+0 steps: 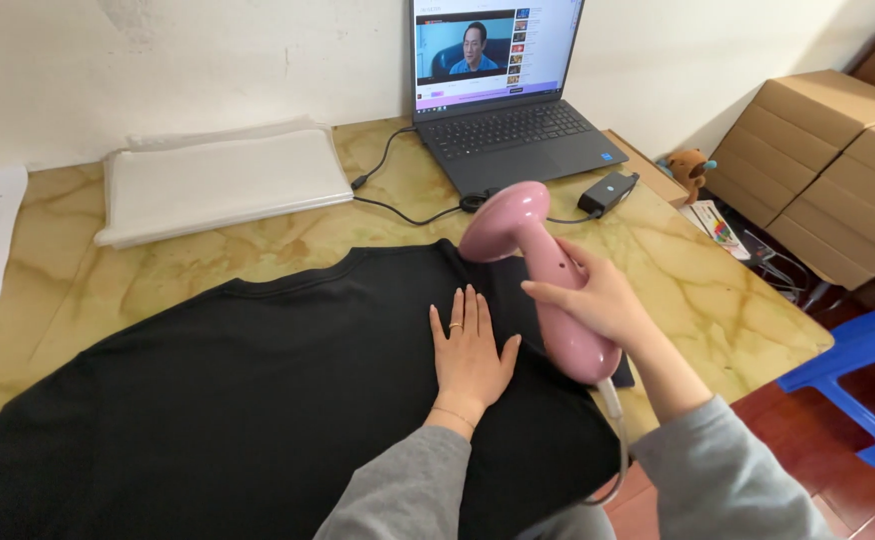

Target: The person uses a pink handheld garment steamer to remove wrinkles from a black t-shirt laid flat on a table. They smooth the fabric with one hand while moving the steamer over the front, sleeves, and back of the shirt, flipping it over to treat both sides.

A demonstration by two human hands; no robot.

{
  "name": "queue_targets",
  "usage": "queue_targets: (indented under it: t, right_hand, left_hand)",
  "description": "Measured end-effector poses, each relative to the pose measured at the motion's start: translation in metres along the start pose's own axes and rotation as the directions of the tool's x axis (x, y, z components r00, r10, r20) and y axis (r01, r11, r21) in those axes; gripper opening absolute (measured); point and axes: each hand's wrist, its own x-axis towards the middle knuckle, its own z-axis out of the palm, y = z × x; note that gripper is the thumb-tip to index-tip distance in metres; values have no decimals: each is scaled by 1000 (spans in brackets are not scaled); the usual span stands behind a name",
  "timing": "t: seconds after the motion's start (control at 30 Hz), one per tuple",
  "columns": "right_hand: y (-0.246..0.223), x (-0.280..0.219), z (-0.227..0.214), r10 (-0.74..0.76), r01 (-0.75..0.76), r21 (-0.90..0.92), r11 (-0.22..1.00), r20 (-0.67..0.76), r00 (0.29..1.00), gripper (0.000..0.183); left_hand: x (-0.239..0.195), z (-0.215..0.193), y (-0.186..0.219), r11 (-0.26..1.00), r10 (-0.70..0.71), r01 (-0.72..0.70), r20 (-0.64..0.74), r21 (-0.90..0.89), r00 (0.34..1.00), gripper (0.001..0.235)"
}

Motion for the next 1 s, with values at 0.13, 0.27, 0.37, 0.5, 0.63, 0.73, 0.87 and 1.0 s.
queue_targets:
  t: [0.13, 0.27, 0.37, 0.5, 0.63, 0.73, 0.87, 1.0]
  right_hand:
    - [-21, -42, -27, -20, 20, 22, 1000, -2, 1000, 98]
    - [2, -82, -57, 63, -61, -77, 995, 25, 998, 93]
    - [24, -113, -80, 130, -125, -110, 986, 44, 990, 88]
    - [30, -143, -95, 289, -288, -55, 956, 6, 957, 81]
    - [33, -120, -85, 246, -245, -69, 967, 17, 969, 86]
    - [27, -92, -66, 186, -184, -79, 980, 23, 982, 90]
    - [26, -48, -37, 97, -97, 66, 993, 4, 995, 97]
    - [8, -44, -29, 68, -66, 89, 994, -18, 998, 97]
  left_hand:
    - [1, 0, 0, 1000, -6, 5, 9, 17, 1000, 83]
    - [6, 28, -7, 994, 7, 10, -154, 108, 988, 68]
    - [8, 42, -10, 984, 43, 7, -279, 176, 959, 69]
    - [7, 38, -9, 987, 29, 4, -198, 163, 980, 69]
    - [9, 37, -10, 988, 49, -11, -241, 157, 969, 66]
    - [4, 23, -7, 986, 66, -23, -257, 165, 964, 64]
    - [-3, -3, 1, 999, -21, 21, -4, 32, 1000, 60]
    - [-2, -5, 1, 999, -27, 28, -6, 34, 1000, 60]
